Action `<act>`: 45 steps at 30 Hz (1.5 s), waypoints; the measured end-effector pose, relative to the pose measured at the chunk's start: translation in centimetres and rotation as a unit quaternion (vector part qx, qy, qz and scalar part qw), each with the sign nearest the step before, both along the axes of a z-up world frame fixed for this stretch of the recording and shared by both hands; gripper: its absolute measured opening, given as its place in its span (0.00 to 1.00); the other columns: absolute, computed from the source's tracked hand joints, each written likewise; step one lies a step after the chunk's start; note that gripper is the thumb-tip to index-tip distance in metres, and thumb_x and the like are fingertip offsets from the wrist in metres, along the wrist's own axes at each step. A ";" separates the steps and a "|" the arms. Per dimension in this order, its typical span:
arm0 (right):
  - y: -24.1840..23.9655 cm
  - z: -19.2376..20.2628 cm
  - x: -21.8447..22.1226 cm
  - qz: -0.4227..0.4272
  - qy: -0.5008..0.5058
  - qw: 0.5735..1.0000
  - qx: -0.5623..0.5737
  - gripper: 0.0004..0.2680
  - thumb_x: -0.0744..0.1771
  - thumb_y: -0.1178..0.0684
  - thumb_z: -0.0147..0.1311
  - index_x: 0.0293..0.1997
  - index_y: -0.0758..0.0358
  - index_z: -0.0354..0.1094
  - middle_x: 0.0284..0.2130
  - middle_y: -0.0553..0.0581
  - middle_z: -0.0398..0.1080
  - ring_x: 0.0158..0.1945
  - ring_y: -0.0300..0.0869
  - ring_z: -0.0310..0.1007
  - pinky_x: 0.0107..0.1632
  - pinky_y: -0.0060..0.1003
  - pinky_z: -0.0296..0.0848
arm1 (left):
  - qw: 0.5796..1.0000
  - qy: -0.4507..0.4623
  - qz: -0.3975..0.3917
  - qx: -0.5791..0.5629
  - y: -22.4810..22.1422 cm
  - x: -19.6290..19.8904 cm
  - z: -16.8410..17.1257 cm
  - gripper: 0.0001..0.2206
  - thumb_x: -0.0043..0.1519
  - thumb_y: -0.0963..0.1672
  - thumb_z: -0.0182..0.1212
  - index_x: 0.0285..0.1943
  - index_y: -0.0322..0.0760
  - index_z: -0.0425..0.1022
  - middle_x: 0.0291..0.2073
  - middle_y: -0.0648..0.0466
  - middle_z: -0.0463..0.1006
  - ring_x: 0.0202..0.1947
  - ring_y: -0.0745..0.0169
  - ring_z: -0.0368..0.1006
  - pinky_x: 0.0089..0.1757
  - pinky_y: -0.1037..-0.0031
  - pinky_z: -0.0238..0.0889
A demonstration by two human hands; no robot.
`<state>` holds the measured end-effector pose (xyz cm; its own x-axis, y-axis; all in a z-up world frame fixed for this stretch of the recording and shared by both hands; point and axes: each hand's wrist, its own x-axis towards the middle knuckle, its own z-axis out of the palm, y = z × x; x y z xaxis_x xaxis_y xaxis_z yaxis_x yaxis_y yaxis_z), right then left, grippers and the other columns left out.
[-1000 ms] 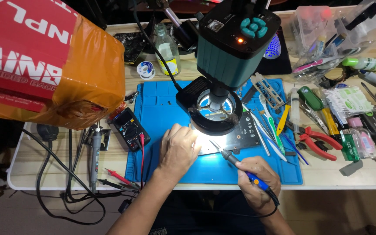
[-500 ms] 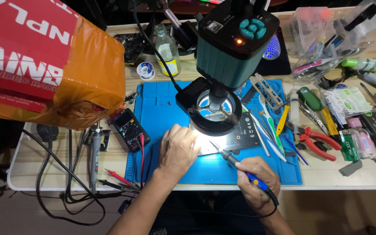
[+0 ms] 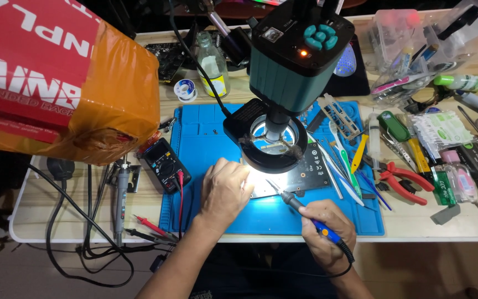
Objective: Soldering electronic components onto a circuit board using a soldering iron, heat gun, and flux.
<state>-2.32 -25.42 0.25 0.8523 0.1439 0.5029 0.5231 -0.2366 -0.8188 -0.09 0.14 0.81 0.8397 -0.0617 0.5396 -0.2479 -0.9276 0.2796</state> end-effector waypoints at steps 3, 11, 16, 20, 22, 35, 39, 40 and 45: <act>0.0 0.1 0.0 0.002 0.000 1.000 0.001 0.05 0.66 0.61 0.60 0.43 0.57 0.80 0.37 0.54 0.78 0.39 0.40 0.78 0.45 0.29 0.77 | 1.000 -0.004 0.007 0.009 0.4 0.0 0.4 0.06 0.54 0.38 0.71 0.31 0.40 0.77 0.28 0.53 0.79 0.35 0.51 0.70 0.33 0.62 0.64; 0.0 -0.1 0.0 -0.005 -0.011 1.000 0.012 0.06 0.66 0.63 0.60 0.43 0.59 0.80 0.37 0.56 0.78 0.40 0.42 0.79 0.46 0.30 0.78 | 0.999 -0.022 0.038 -0.004 2.0 0.0 2.0 0.08 0.64 0.39 0.67 0.32 0.39 0.75 0.26 0.52 0.73 0.30 0.49 0.65 0.31 0.58 0.57; 0.0 0.1 0.0 -0.004 -0.006 1.000 0.015 0.06 0.66 0.63 0.60 0.43 0.59 0.80 0.37 0.56 0.77 0.40 0.42 0.79 0.46 0.30 0.78 | 0.996 -0.011 0.083 0.011 3.3 -0.1 1.1 0.05 0.64 0.42 0.68 0.37 0.39 0.78 0.29 0.50 0.77 0.33 0.45 0.70 0.32 0.55 0.61; 0.0 0.1 -0.1 -0.005 0.000 1.000 0.017 0.06 0.66 0.62 0.60 0.43 0.59 0.80 0.38 0.56 0.78 0.41 0.42 0.79 0.47 0.30 0.77 | 0.991 0.047 0.123 -0.011 3.9 -0.1 0.6 0.08 0.64 0.42 0.63 0.50 0.35 0.74 0.37 0.45 0.81 0.40 0.41 0.75 0.38 0.54 0.67; -0.1 0.0 -0.2 -0.008 0.002 1.000 0.015 0.06 0.66 0.62 0.60 0.44 0.58 0.80 0.38 0.56 0.77 0.41 0.42 0.79 0.47 0.30 0.77 | 0.988 0.062 0.140 0.003 4.0 -0.1 0.6 0.05 0.67 0.41 0.61 0.47 0.38 0.71 0.36 0.47 0.79 0.40 0.42 0.73 0.37 0.53 0.67; -0.3 -0.8 -0.9 -0.021 0.014 1.000 0.015 0.06 0.68 0.67 0.58 0.46 0.65 0.78 0.43 0.64 0.77 0.45 0.48 0.78 0.53 0.35 0.76 | 0.983 0.000 0.179 0.036 5.4 0.5 -0.6 0.06 0.64 0.42 0.62 0.39 0.35 0.70 0.36 0.43 0.71 0.40 0.37 0.69 0.39 0.49 0.66; -0.3 -1.1 -1.0 -0.013 -0.003 1.000 0.021 0.06 0.68 0.69 0.58 0.46 0.66 0.77 0.42 0.63 0.76 0.45 0.49 0.78 0.52 0.37 0.78 | 0.982 0.012 0.185 0.043 5.7 1.3 0.0 0.06 0.67 0.41 0.59 0.39 0.35 0.67 0.37 0.43 0.70 0.40 0.41 0.67 0.37 0.52 0.64; -0.1 -1.2 -1.0 -0.026 -0.007 0.999 0.027 0.06 0.69 0.70 0.58 0.45 0.67 0.77 0.41 0.64 0.76 0.45 0.49 0.78 0.53 0.37 0.77 | 0.983 -0.002 0.179 0.048 5.8 1.7 0.1 0.04 0.66 0.40 0.60 0.39 0.34 0.70 0.38 0.42 0.71 0.41 0.38 0.68 0.39 0.49 0.64; -0.1 -2.0 -1.6 -0.042 -0.023 0.998 0.037 0.06 0.71 0.73 0.57 0.45 0.71 0.76 0.42 0.64 0.76 0.46 0.50 0.76 0.56 0.39 0.75 | 0.966 0.067 0.228 0.100 6.4 3.2 -1.1 0.17 0.62 0.53 0.71 0.46 0.38 0.80 0.44 0.45 0.75 0.50 0.38 0.71 0.44 0.51 0.70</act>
<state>-3.88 -25.52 -1.71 0.8354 0.0347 0.5486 0.5417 -0.2216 -0.8109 3.11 6.52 -0.32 0.8653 0.2396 0.4403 0.2254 -0.9705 0.0851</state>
